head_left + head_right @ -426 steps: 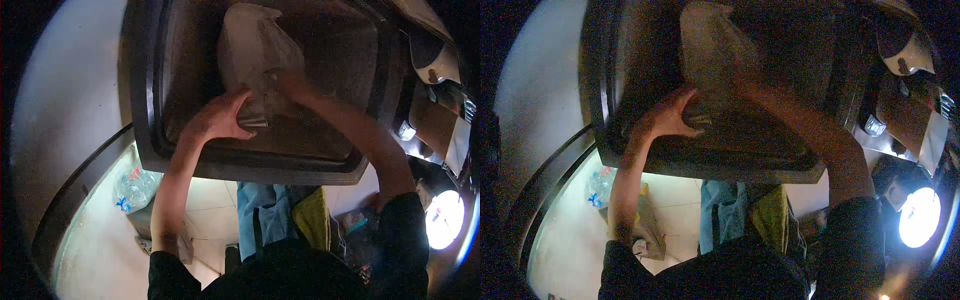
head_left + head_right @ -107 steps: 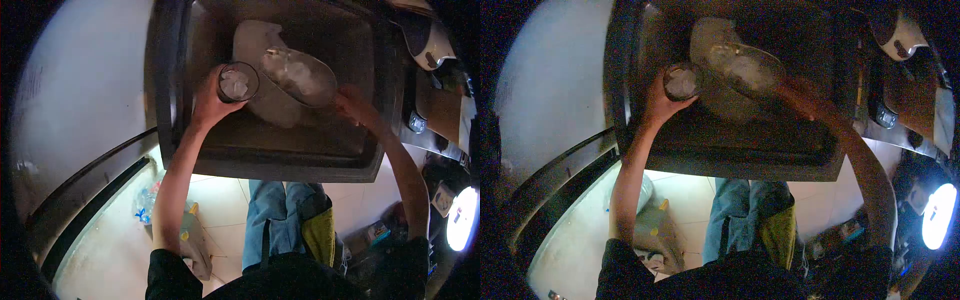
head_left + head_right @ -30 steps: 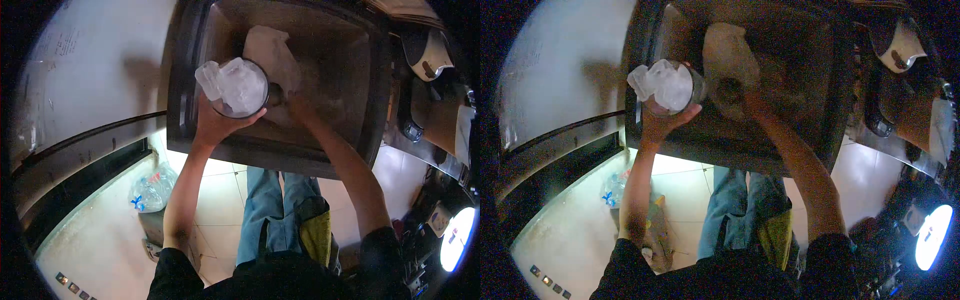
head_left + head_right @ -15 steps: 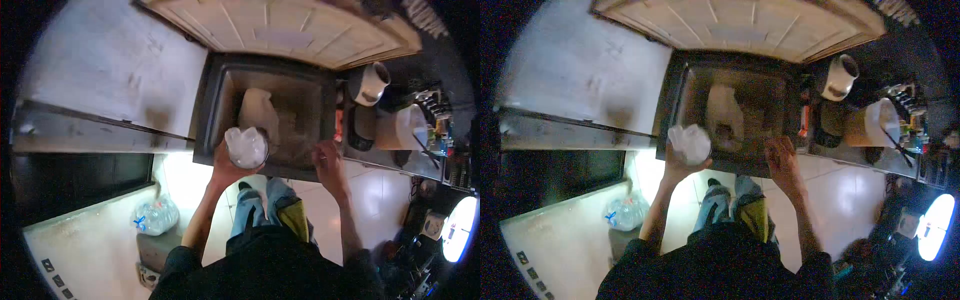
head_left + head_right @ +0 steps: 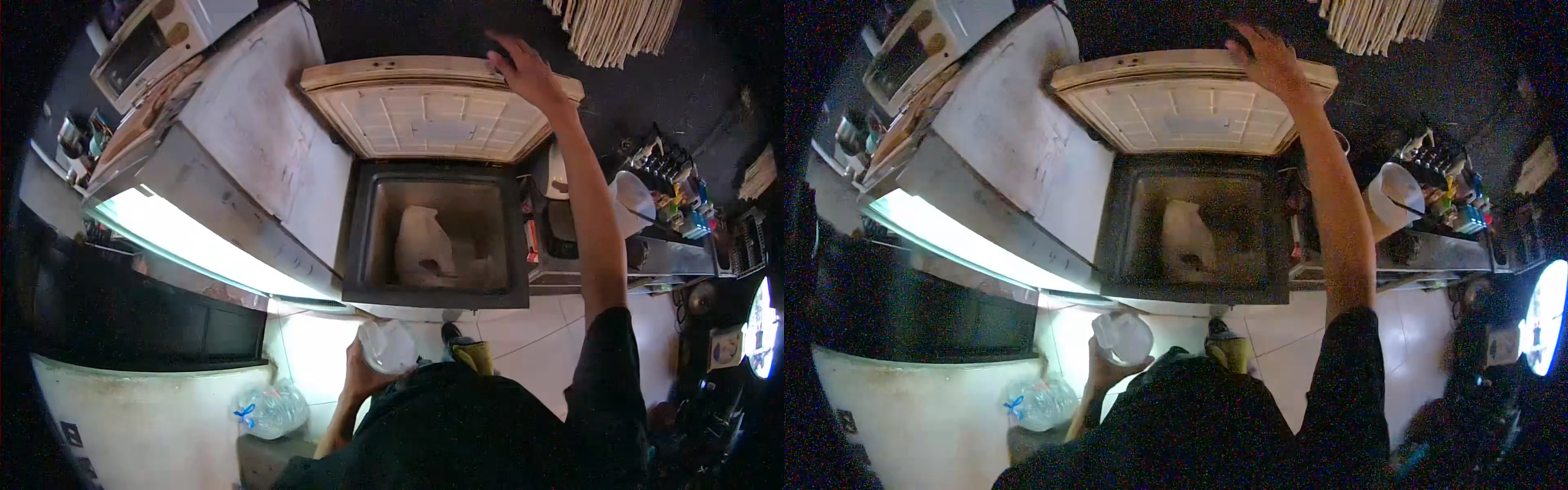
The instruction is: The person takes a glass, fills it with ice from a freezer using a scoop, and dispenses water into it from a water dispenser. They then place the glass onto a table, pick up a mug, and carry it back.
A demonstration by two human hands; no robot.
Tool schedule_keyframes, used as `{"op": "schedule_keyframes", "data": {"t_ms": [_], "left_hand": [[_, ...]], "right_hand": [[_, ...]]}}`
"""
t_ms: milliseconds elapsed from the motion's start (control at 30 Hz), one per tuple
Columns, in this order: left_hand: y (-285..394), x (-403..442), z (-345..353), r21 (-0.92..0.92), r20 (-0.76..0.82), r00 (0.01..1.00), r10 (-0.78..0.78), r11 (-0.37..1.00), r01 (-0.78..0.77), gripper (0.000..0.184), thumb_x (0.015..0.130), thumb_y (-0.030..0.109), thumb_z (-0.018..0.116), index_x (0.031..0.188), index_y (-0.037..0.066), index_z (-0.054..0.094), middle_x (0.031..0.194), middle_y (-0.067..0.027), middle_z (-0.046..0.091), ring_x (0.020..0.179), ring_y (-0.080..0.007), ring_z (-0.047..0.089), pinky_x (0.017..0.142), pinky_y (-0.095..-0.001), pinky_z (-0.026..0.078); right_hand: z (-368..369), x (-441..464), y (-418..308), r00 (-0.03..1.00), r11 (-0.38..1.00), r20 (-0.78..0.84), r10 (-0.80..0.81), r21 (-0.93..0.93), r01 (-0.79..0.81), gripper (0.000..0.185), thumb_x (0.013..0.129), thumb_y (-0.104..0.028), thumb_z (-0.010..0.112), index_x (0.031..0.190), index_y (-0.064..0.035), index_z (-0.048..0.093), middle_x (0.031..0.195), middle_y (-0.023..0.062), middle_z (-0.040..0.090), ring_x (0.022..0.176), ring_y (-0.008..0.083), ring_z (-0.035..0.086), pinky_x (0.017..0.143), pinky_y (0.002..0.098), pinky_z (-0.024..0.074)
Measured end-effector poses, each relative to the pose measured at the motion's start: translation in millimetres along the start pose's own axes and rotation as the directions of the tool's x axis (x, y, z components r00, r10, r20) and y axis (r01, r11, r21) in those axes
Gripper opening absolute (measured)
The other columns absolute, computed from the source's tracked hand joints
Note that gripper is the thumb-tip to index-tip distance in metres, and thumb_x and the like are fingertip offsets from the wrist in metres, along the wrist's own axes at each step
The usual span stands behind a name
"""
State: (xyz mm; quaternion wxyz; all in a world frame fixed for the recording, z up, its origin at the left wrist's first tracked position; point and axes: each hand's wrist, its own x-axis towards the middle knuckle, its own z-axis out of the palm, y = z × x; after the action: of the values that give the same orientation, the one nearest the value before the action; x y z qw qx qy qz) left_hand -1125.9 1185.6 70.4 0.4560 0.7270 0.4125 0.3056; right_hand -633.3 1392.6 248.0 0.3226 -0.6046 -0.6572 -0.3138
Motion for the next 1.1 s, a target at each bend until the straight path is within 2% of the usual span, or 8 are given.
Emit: {"op": "schedule_keyframes", "data": {"t_ms": [167,400,533,633,733,833,933,1100], "left_hand": [[-5.4,-29.8,-16.4,-0.154,0.008,0.999,-0.04,0.987,0.041,0.084,0.053,0.019,0.094,0.125,0.001,0.055,0.118,-0.0136,0.066,0.108,-0.0255,0.064,0.094,-0.0385,0.052],[-3.3,-35.6,-29.5,-0.096,-0.033,0.999,-0.012,0.995,0.009,0.087,0.05,0.017,0.093,0.126,0.0,0.054,0.119,-0.0136,0.065,0.108,-0.0248,0.064,0.095,-0.0379,0.051],[8.4,-22.2,-32.5,-0.057,-0.031,0.996,0.088,0.994,-0.089,0.086,0.05,0.018,0.093,0.126,0.001,0.055,0.12,-0.0128,0.066,0.109,-0.024,0.064,0.096,-0.0382,0.051],[16.9,-10.1,-34.3,-0.062,0.012,0.988,0.156,0.986,-0.155,0.086,0.049,0.017,0.093,0.124,0.001,0.056,0.121,-0.0127,0.066,0.11,-0.0235,0.063,0.096,-0.0376,0.051],[18.1,3.3,-28.3,-0.196,0.031,0.982,0.184,0.965,-0.174,0.082,0.05,0.019,0.094,0.121,0.002,0.057,0.119,-0.0123,0.066,0.108,-0.0237,0.064,0.093,-0.0374,0.052],[33.2,6.0,-25.0,-0.05,0.06,0.973,0.224,0.974,-0.221,0.082,0.05,0.021,0.095,0.12,0.003,0.056,0.117,-0.0118,0.066,0.105,-0.0235,0.065,0.091,-0.0373,0.053],[33.8,7.2,-18.1,-0.092,0.095,0.972,0.216,0.974,-0.208,0.083,0.05,0.022,0.096,0.12,0.003,0.056,0.117,-0.0118,0.066,0.105,-0.0231,0.065,0.09,-0.0371,0.054],[14.0,2.6,-9.2,-0.186,0.15,0.97,0.193,0.969,-0.164,0.088,0.05,0.021,0.097,0.124,0.003,0.053,0.12,-0.0124,0.065,0.106,-0.0221,0.064,0.092,-0.038,0.053]], "right_hand": [[-7.1,-8.5,-19.9,0.969,0.97,0.157,0.189,-0.184,-0.159,0.043,0.101,-0.044,0.05,0.134,-0.017,0.054,0.132,0.0143,0.055,0.124,0.0415,0.049,0.101,0.0552,0.041],[-37.3,-84.6,-36.4,0.972,0.999,0.231,-0.038,0.003,0.038,0.042,0.086,-0.031,0.071,0.123,-0.0141,0.062,0.13,0.018,0.054,0.126,0.0384,0.048,0.101,0.0503,0.0408],[-77.5,-129.4,-87.7,0.852,0.973,0.524,-0.004,0.197,-0.117,0.045,0.081,-0.037,0.072,0.119,-0.0129,0.066,0.133,0.0197,0.052,0.128,0.0399,0.045,0.11,0.0514,0.0345],[-83.0,-158.5,-110.9,0.768,0.945,0.626,-0.133,0.313,-0.091,0.026,0.078,-0.025,0.076,0.097,-0.01,0.068,0.126,0.0159,0.055,0.123,0.0353,0.048,0.107,0.045,0.0375],[-77.1,-201.4,-128.0,0.809,0.963,0.575,-0.123,0.266,-0.043,0.02,0.078,-0.024,0.075,0.09,-0.01,0.066,0.125,0.015,0.056,0.12,0.0358,0.048,0.106,0.0466,0.0372],[-88.6,-220.7,-150.1,0.725,0.946,0.678,-0.121,0.3,-0.123,0.019,0.079,-0.026,0.073,0.088,-0.0098,0.066,0.127,0.0149,0.055,0.121,0.0363,0.047,0.104,0.049,0.038],[-58.9,-288.5,-157.8,0.844,0.942,0.485,-0.227,0.328,0.065,0.022,0.081,-0.03,0.071,0.087,-0.0088,0.069,0.129,0.0157,0.054,0.122,0.0355,0.047,0.103,0.0495,0.038],[-40.6,-354.0,-191.5,0.61,0.978,0.764,-0.207,0.179,0.108,0.025,0.08,-0.032,0.069,0.087,-0.008,0.072,0.132,0.0167,0.051,0.124,0.0342,0.045,0.102,0.0487,0.0386]]}}
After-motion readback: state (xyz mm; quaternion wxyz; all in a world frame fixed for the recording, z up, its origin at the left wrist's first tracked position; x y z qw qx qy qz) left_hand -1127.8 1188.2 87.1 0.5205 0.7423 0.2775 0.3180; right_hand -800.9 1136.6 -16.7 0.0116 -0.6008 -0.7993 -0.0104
